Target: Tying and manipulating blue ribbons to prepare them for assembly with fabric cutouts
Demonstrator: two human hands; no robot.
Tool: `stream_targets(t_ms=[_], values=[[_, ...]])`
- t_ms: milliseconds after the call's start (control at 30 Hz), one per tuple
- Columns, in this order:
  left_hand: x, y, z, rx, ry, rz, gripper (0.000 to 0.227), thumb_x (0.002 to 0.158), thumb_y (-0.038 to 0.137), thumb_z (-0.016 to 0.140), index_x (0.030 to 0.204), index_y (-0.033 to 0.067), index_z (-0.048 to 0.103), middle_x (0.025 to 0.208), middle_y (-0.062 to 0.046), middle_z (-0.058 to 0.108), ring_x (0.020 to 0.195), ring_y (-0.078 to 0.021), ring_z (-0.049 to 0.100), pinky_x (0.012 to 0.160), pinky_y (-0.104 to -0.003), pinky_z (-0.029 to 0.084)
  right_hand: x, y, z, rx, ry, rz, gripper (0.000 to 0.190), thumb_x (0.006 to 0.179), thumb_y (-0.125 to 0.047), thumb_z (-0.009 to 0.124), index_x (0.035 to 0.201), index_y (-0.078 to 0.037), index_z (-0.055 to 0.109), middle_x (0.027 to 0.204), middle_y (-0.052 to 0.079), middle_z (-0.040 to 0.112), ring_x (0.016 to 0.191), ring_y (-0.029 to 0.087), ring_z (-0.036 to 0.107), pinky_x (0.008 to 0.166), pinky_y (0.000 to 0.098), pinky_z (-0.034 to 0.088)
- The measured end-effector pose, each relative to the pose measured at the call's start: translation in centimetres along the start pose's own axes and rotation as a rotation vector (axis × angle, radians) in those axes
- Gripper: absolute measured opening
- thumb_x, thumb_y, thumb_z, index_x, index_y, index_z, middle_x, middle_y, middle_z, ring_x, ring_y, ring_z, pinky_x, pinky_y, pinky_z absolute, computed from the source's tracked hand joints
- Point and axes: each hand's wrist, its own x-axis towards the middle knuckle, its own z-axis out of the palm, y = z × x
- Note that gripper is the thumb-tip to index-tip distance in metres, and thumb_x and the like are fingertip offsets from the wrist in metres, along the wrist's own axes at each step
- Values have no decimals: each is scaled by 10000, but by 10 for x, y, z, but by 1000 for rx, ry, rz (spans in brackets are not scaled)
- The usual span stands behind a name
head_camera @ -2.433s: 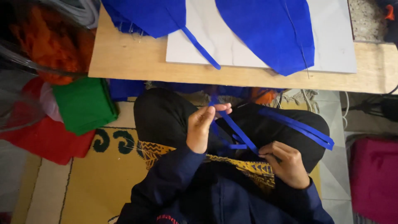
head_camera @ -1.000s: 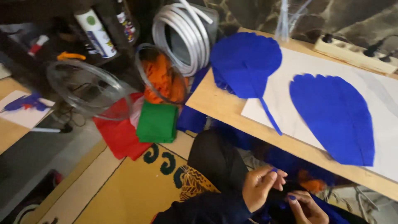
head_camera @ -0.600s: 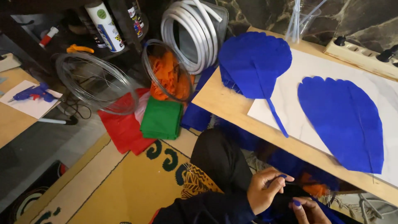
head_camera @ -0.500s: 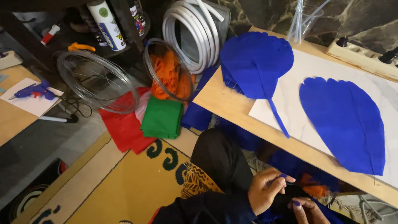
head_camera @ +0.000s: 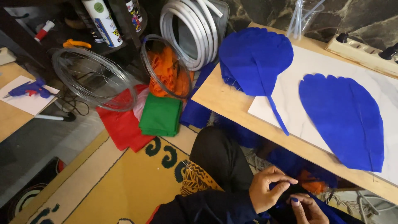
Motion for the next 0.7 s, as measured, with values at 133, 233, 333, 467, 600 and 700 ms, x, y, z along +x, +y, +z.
stream_targets(t_ms=[133,233,333,467,600,700], values=[[1,-5,2,-52,26,46,109,783,23,570,872,52,626,786,-49,554,711,-154,514,696,-249,432,-1,-2,1,-5,12,-39,67,793,29,548,827,50,601,774,126,614,695,156,564,704,208,430],[1,0,0,-61,-4,-11,102,771,25,588,867,38,620,812,-55,577,729,-159,537,715,-257,448,-7,0,0,63,55,76,77,807,51,543,854,67,601,808,140,613,725,165,566,732,208,425],[1,-1,2,-36,11,21,69,749,41,610,818,40,620,773,-47,588,708,-162,524,692,-257,443,-9,-8,0,23,80,157,80,786,54,563,849,70,609,877,128,614,784,175,561,760,228,415],[4,-2,0,-30,-16,53,64,739,58,611,799,35,614,771,-58,595,699,-178,543,689,-259,440,-6,-29,8,-25,108,167,87,773,72,549,841,81,604,830,130,621,750,182,569,750,238,432],[6,-6,3,-3,-28,-23,62,709,97,615,749,49,619,722,-52,616,656,-176,562,654,-257,450,-2,-58,16,-39,87,203,90,769,4,557,806,52,624,815,92,615,718,156,543,684,222,415],[7,-9,6,13,-50,-37,62,703,102,632,742,59,613,719,-42,616,666,-168,574,666,-247,455,-1,-72,17,51,55,177,86,776,-4,547,803,45,612,791,82,596,683,139,522,642,209,405]])
